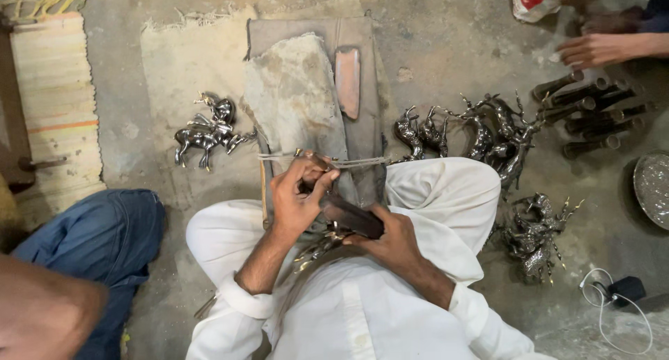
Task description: The person sits on the floor and uses a hammer and chisel to shape a small metal deer figurine. They repeatedly strike the chisel against the figurine's body and legs while holding it steady on a padded block. The person occasionally repositions the figurine to access different areas.
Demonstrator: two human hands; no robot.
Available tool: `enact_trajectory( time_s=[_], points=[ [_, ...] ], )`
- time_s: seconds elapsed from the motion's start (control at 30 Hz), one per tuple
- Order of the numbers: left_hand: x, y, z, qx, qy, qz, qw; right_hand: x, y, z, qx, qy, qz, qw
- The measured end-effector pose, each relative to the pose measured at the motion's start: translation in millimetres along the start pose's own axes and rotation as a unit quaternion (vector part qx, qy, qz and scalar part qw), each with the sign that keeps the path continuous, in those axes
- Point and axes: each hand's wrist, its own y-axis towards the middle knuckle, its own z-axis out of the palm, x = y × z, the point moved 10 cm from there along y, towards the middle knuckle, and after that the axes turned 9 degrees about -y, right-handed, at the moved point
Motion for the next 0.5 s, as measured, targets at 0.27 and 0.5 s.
enact_trajectory(
  time_s=[0.27, 0.5],
  points=[
    [7.8, 37.3, -2.3, -0.001, 0.027, 0.036, 0.999, -21.3, 28.2, 14.5, 0.022, 0.119, 0.071, 0.99],
    [18.7, 18.9, -32.0, -0.068, -0.084, -0.04, 0.993, -214.2, -40.9, -90.1, -0.262, 0.473, 0.356, 0.762]
  ],
)
